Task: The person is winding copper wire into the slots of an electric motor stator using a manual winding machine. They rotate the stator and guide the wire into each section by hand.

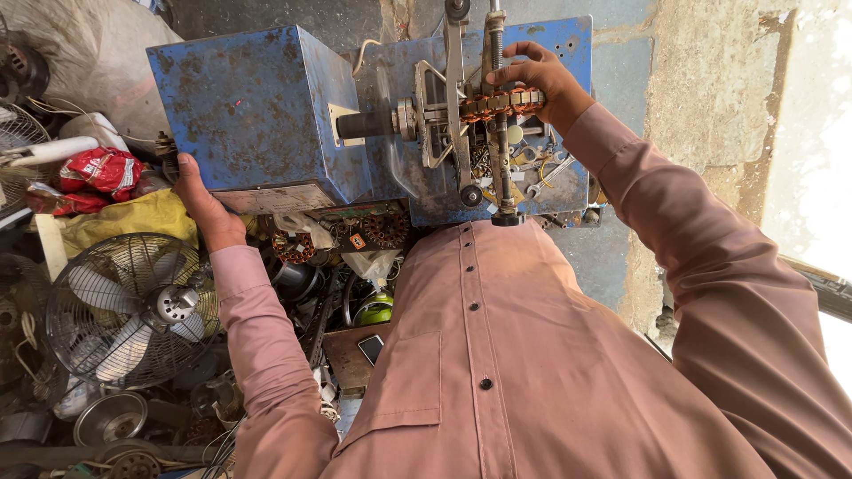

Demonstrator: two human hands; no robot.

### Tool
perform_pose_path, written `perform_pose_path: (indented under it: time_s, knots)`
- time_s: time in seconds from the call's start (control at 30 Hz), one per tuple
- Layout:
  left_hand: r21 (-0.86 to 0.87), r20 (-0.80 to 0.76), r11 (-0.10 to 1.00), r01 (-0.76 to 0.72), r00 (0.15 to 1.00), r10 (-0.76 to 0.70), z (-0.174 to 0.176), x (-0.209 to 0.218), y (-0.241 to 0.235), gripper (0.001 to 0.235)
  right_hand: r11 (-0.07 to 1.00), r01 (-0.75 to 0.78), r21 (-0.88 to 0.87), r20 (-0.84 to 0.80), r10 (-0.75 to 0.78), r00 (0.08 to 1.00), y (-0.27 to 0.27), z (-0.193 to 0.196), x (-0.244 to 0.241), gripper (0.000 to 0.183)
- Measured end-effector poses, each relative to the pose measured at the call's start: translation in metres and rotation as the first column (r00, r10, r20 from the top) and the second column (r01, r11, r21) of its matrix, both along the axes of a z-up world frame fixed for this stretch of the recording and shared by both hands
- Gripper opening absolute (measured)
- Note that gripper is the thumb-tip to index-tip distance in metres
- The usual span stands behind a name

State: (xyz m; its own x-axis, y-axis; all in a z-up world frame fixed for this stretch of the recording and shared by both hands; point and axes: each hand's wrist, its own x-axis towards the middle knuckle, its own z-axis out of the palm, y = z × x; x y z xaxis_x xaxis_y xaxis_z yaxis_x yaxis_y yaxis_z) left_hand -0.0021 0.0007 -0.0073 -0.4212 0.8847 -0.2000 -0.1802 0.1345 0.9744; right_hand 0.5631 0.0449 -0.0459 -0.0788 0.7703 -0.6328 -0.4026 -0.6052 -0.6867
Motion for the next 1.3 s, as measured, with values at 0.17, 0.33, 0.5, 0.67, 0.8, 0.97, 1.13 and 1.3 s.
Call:
perform_pose_path:
  time_s: [0.17,0.33,0.5,0.67,0.8,0.97,1.13,1.3]
  knots:
    - [0.034,0.009,0.999,0.019,1.0,-0.019,0.001,0.002,0.001,0.073,0.999,-0.011,0.05,-0.056,0.013,0.998,0.001,0.002,0.001,0.033]
    - [0.046,-0.001,0.998,0.032,0.999,-0.032,0.0,0.0,0.0,0.072,0.999,-0.02,0.034,-0.04,0.022,0.999,-0.001,0.008,0.0,0.033]
    - [0.018,-0.003,1.0,-0.007,1.0,0.007,-0.005,-0.003,0.0,0.068,0.999,-0.029,0.022,-0.051,0.03,0.998,0.001,0.01,-0.001,0.034]
    - [-0.001,0.001,1.0,-0.007,1.0,0.007,-0.006,-0.003,-0.001,0.068,1.0,-0.001,0.009,-0.053,0.001,0.999,-0.001,0.014,-0.003,0.041]
    - [0.015,-0.006,1.0,0.017,1.0,-0.017,-0.002,-0.001,-0.001,0.07,1.0,-0.009,-0.009,-0.014,0.009,1.0,0.0,0.02,-0.004,0.045]
    - [0.02,-0.023,0.999,0.045,0.999,-0.044,0.005,0.005,-0.001,0.072,1.0,-0.005,-0.002,-0.016,0.005,1.0,0.0,0.02,-0.004,0.045]
    - [0.008,-0.032,0.999,0.038,0.999,-0.037,0.007,0.006,-0.001,0.071,1.0,-0.004,0.007,-0.036,0.004,0.999,-0.001,0.017,-0.003,0.043]
    - [0.0,-0.026,1.0,0.015,1.0,-0.015,0.002,0.003,0.0,0.07,1.0,-0.004,0.019,-0.02,0.005,1.0,-0.001,0.014,-0.003,0.043]
